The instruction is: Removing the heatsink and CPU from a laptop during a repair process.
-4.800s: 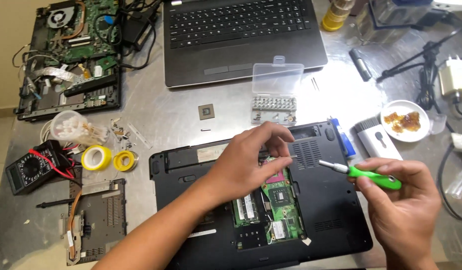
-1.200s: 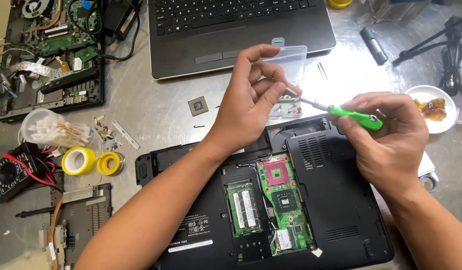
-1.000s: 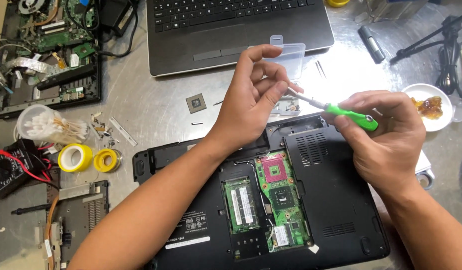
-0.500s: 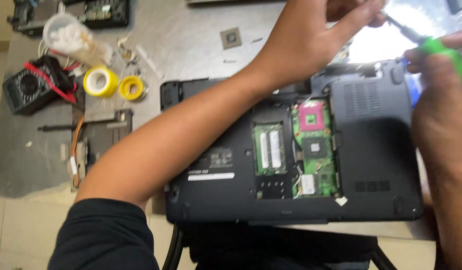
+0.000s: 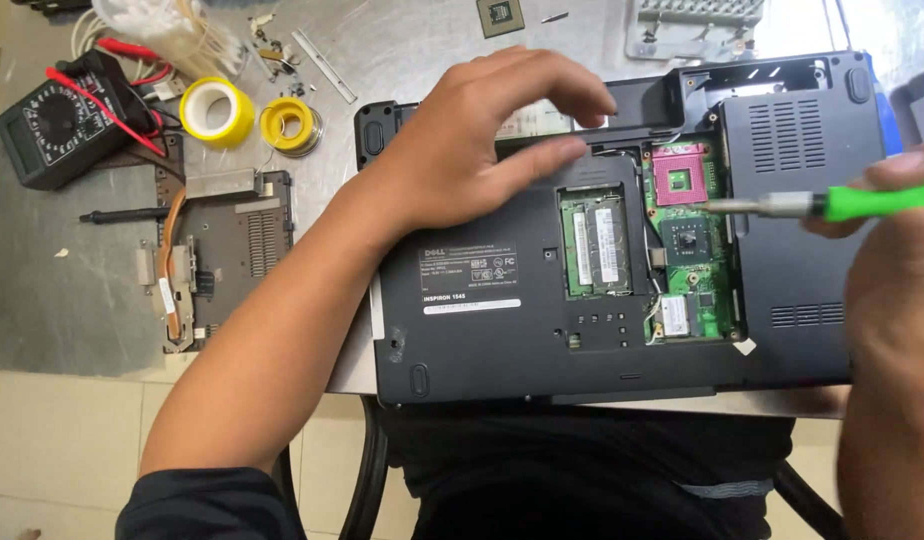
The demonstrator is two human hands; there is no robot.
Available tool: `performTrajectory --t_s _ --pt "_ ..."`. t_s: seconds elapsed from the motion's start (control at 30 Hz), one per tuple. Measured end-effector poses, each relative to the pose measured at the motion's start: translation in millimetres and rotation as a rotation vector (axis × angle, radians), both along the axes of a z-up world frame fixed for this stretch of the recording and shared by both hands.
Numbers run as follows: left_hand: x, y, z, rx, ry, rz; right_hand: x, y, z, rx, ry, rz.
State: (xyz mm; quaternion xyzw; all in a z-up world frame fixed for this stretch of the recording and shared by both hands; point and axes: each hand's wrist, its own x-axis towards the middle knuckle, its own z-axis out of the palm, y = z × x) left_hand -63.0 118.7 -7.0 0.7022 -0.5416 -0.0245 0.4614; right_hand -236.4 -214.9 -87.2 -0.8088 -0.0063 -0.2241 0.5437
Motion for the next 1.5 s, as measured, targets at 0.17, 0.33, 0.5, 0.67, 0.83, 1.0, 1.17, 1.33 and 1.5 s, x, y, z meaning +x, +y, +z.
performTrajectory --t_s 0.17,0.33,0.5,0.67,0.83,1.0,1.17,1.33,1.5 --pt "-14 -12 -15 0.104 -0.152 -0.011 -3 75 50 -0.050 -0.025 -0.018" --pt "-18 -13 -13 0.081 -0.257 0.056 13 97 70 0.083 -0.186 0.069" --pt "-11 -20 4 0.071 -0.169 0.073 19 93 87 0.141 0.002 0.006" --pt "11 -41 17 0.151 -0.131 0.076 45 52 103 -0.347 0.168 -0.072" --pt "33 -52 15 0.183 -0.098 0.124 84 46 117 -0.452 0.038 0.040" --pt "43 -37 9 0.066 0.028 0.210 116 65 116 -0.433 -0.078 0.254" --pt "48 0 -6 0.132 0.244 0.343 126 48 109 -0.379 -0.044 0.255" --pt "46 2 -4 0.168 0.308 0.387 139 62 95 -0.245 -0.030 0.217" --pt "45 6 -15 0.080 0.307 0.399 142 79 96 -0.294 0.009 0.292"
